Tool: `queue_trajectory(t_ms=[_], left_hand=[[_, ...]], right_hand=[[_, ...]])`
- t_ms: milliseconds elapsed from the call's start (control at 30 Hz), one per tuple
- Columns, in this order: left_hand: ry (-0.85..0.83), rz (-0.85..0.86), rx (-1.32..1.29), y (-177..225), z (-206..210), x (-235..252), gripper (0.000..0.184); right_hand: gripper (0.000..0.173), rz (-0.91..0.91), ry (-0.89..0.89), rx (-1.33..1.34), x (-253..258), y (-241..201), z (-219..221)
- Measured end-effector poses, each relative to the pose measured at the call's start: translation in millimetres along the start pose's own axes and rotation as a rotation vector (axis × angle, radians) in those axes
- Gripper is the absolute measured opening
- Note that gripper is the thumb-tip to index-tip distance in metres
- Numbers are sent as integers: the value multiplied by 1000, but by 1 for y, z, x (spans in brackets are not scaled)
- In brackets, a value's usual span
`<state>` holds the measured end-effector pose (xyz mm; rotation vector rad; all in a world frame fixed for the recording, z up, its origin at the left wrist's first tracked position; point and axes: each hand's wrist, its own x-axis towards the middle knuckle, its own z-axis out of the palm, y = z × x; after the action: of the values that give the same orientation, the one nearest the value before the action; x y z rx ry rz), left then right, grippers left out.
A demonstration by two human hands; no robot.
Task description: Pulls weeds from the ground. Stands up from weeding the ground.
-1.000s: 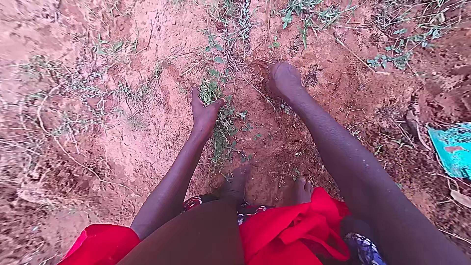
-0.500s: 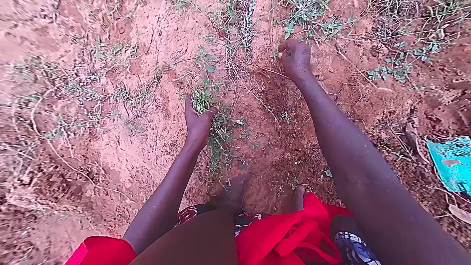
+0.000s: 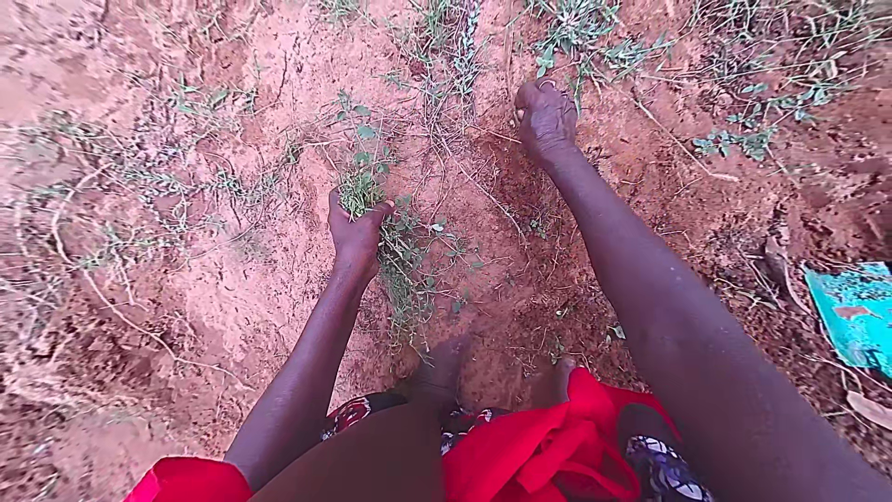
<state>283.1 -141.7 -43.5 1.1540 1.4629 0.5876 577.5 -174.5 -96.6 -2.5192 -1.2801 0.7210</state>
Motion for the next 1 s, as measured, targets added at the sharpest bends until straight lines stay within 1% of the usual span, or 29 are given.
queue_trajectory(t_ms=[67, 167, 233, 300, 367, 433, 500, 533, 600, 667, 733, 833, 1000], left_hand=[[-13, -1, -5, -1, 2, -2, 71], [-10, 0, -15, -2, 2, -2, 70], [-4, -5, -15, 0, 2, -1, 71], [1, -6, -16, 1, 3, -1, 70], [-1, -8, -20, -1, 2, -2, 71], [5, -9, -26, -2, 3, -1, 71], [8, -12, -21, -1, 4, 0, 73], [9, -16, -21, -1, 4, 0, 73], [12, -17, -21, 0, 3, 0, 72], [14, -21, -19, 0, 2, 0, 70], [17, -31, -25, 0, 0, 1, 70], [14, -25, -20, -1, -3, 2, 68], [-10, -11, 6, 0, -6, 2, 69]], right_hand=[[29, -18, -47, -23, 2, 1, -2], [30, -38, -163, -84, 1, -1, -7], [29, -30, -205, -51, -4, 0, -13], [25, 14, -138, 151, -6, 13, -12], [21, 139, -2, 479, -6, 31, -6], [21, 243, 98, 755, -2, 45, -2], [25, 238, 163, 862, 5, 49, -1], [26, 211, 201, 834, 9, 48, -1], [31, 186, 270, 673, 16, 37, -7], [35, 224, 302, 547, 19, 20, -16], [36, 248, 273, 449, 28, 11, -21], [34, 208, 186, 256, 40, 4, -19], [31, 147, 141, 195, 43, 10, -17]])
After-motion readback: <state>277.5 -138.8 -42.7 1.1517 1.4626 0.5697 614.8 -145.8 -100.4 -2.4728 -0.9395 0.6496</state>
